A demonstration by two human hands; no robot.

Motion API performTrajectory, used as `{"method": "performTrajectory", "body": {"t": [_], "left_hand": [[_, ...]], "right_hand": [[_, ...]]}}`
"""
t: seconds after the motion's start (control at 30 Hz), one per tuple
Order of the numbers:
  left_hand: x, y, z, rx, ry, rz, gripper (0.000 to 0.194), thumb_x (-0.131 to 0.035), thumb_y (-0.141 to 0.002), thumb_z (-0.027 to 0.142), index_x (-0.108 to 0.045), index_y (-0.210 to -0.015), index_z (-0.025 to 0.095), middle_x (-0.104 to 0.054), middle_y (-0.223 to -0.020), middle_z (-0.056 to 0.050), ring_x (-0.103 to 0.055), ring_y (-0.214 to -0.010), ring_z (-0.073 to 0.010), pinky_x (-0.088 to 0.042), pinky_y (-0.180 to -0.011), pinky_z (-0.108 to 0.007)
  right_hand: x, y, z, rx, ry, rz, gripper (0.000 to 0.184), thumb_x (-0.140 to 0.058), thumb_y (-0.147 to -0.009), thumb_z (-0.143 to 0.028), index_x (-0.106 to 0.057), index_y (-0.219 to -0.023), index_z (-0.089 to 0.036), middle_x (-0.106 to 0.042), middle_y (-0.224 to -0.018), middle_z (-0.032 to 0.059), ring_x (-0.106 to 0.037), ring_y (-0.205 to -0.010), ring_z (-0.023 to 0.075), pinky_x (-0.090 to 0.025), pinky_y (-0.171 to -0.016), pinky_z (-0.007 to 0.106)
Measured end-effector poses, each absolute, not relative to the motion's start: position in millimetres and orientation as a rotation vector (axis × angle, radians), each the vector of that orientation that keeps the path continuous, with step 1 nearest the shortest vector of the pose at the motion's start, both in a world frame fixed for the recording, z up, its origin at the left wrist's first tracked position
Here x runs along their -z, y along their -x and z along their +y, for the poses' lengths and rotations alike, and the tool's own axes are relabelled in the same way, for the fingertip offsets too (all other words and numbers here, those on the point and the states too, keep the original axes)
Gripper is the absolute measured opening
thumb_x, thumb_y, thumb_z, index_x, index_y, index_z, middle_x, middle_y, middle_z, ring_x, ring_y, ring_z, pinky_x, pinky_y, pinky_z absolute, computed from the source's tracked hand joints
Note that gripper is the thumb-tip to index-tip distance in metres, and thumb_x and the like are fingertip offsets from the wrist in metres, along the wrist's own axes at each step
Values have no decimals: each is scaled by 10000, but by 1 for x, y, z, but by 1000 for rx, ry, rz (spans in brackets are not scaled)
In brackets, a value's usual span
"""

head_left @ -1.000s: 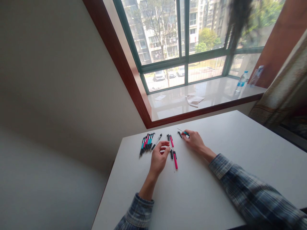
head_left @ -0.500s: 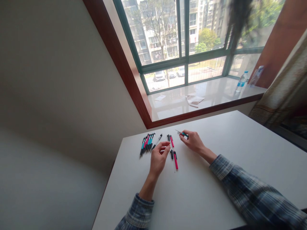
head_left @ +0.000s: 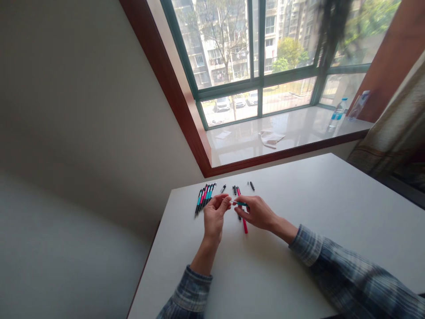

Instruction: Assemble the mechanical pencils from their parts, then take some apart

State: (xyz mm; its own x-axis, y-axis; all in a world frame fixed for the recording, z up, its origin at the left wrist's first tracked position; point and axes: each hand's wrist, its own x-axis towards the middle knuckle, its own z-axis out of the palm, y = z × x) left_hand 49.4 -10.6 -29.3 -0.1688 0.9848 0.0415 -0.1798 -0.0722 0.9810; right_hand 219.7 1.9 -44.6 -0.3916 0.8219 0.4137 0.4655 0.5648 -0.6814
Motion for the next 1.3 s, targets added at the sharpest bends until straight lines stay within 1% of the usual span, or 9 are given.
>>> {"method": "performTrajectory", "body": {"t": [0.2,0.43,0.67,0.87,0.97,1.07,1.17,1.23,1.3], "left_hand": [[27,-42,-9,-1572,-1028,1230,451,-869,-733,383,-659,-1061,155,-740,-819,-25,-646,-719,-120,-524,-768,-278],[21,-34,-7,-1701,-984,1215,390,-886,-711,377,-631,-914,163,-753,-848,-35,-656,-729,-118,-529,-762,-271],[25,-35,-9,-1652,-985,1171,374,-888,-710,363,-650,-909,155,-757,-839,-45,-670,-744,-129,-552,-792,-294],[23,-37,-7,-1649,-986,1162,372,-880,-726,353,-645,-937,156,-755,-842,-45,-664,-740,-120,-549,-783,-278],[21,-27,-6,-1713,-969,1191,400,-878,-727,361,-632,-975,167,-757,-842,-44,-669,-735,-125,-547,-766,-275],[23,-14,-9,-1770,-1031,1282,379,-864,-739,381,-615,-942,180,-746,-806,-28,-667,-705,-128,-548,-738,-271],[32,-15,-18,-1593,-1293,1379,311,-834,-766,399,-636,-871,184,-732,-773,-28,-677,-687,-151,-551,-687,-274],[39,-28,-23,-1335,-1484,1393,260,-804,-790,408,-669,-845,192,-744,-787,-41,-698,-685,-176,-553,-647,-283],[43,-47,-23,-1087,-1684,1419,175,-784,-806,368,-715,-822,208,-765,-815,-47,-724,-711,-194,-561,-677,-299]], "right_hand": [[46,-221,4,-636,1087,-2000,105,-614,-933,-251,-711,-968,-227,-709,-747,-14,-550,-600,119,-399,-640,226],[50,-222,7,-719,1138,-1891,116,-635,-928,-311,-709,-932,-221,-655,-670,-29,-533,-579,121,-407,-625,228],[49,-229,12,-791,998,-1869,178,-710,-900,-379,-721,-955,-210,-656,-708,-31,-519,-606,113,-422,-645,225],[47,-224,10,-698,899,-1983,284,-580,-1000,-379,-710,-829,-192,-660,-704,-5,-516,-616,121,-394,-633,233],[50,-231,13,-635,883,-2036,311,-552,-1013,-391,-718,-842,-193,-687,-747,18,-520,-617,126,-393,-635,240],[61,-250,23,-576,960,-2029,338,-546,-1005,-427,-744,-865,-192,-723,-802,41,-554,-631,137,-402,-646,248],[79,-277,38,-501,1244,-1862,411,-509,-1000,-473,-746,-827,-185,-707,-713,33,-573,-618,151,-387,-644,259],[90,-293,46,-444,1510,-1743,458,-476,-995,-496,-745,-785,-189,-696,-658,33,-577,-592,161,-370,-629,267],[97,-303,51,-404,1695,-1724,459,-471,-984,-483,-736,-742,-197,-712,-679,47,-602,-622,174,-357,-622,270]]}}
